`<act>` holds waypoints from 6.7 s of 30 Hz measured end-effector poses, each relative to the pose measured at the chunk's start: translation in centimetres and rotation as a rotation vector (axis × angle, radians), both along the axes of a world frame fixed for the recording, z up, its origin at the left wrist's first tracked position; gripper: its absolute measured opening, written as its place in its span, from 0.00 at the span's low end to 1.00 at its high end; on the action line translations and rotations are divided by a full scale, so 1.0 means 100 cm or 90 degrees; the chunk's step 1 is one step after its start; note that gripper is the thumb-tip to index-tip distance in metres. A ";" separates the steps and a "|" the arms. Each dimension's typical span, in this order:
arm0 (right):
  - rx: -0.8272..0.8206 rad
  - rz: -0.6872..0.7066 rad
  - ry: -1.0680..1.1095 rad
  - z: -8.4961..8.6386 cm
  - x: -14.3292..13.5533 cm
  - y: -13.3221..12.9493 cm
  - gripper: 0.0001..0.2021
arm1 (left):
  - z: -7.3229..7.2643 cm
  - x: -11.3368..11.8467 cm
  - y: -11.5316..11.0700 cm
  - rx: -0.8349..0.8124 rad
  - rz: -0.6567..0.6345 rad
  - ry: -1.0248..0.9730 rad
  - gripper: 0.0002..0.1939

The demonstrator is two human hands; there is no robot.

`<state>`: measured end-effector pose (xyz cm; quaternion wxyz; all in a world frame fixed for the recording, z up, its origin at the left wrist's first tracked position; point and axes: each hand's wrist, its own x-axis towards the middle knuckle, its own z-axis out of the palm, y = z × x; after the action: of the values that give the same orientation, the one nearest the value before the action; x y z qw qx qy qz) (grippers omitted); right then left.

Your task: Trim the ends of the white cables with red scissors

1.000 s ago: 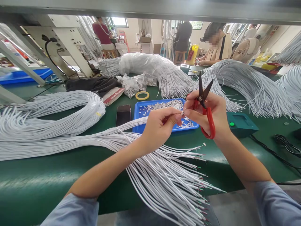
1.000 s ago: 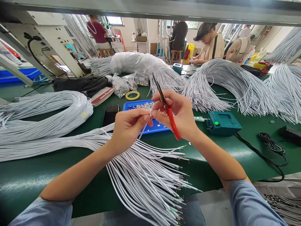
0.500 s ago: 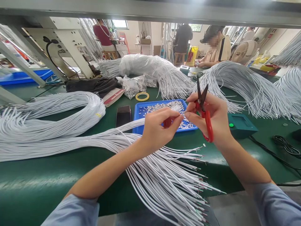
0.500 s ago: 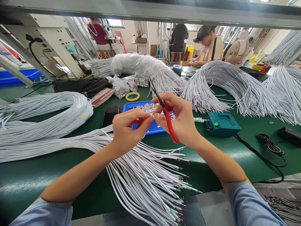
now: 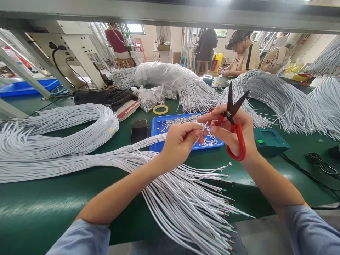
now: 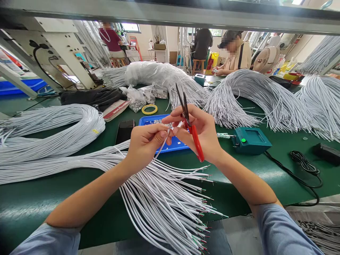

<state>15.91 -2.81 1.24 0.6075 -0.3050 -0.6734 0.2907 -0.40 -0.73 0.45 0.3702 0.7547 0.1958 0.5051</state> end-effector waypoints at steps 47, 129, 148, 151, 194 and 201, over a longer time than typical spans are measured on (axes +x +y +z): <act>-0.242 -0.303 -0.486 -0.038 0.042 0.091 0.16 | -0.045 0.013 0.038 0.195 0.136 0.807 0.15; -0.080 0.002 0.049 -0.003 -0.004 0.015 0.10 | -0.016 0.003 0.029 -0.029 -0.025 -0.085 0.09; -0.035 -0.127 -0.036 -0.003 -0.003 0.012 0.10 | -0.012 0.003 0.027 -0.116 -0.072 -0.076 0.16; -0.004 -0.171 -0.105 -0.004 -0.001 0.016 0.10 | -0.010 0.000 0.030 -0.129 -0.069 -0.087 0.15; -0.079 -0.198 -0.291 -0.001 0.006 0.021 0.08 | 0.002 -0.016 0.034 0.045 0.161 -0.136 0.13; -0.027 -0.099 -0.025 0.003 0.001 0.011 0.09 | -0.001 -0.008 0.019 0.108 0.120 -0.016 0.09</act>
<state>16.01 -1.75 1.56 0.6084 -0.3748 -0.6529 0.2512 -1.18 1.16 0.31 0.2579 0.7552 0.2178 0.5619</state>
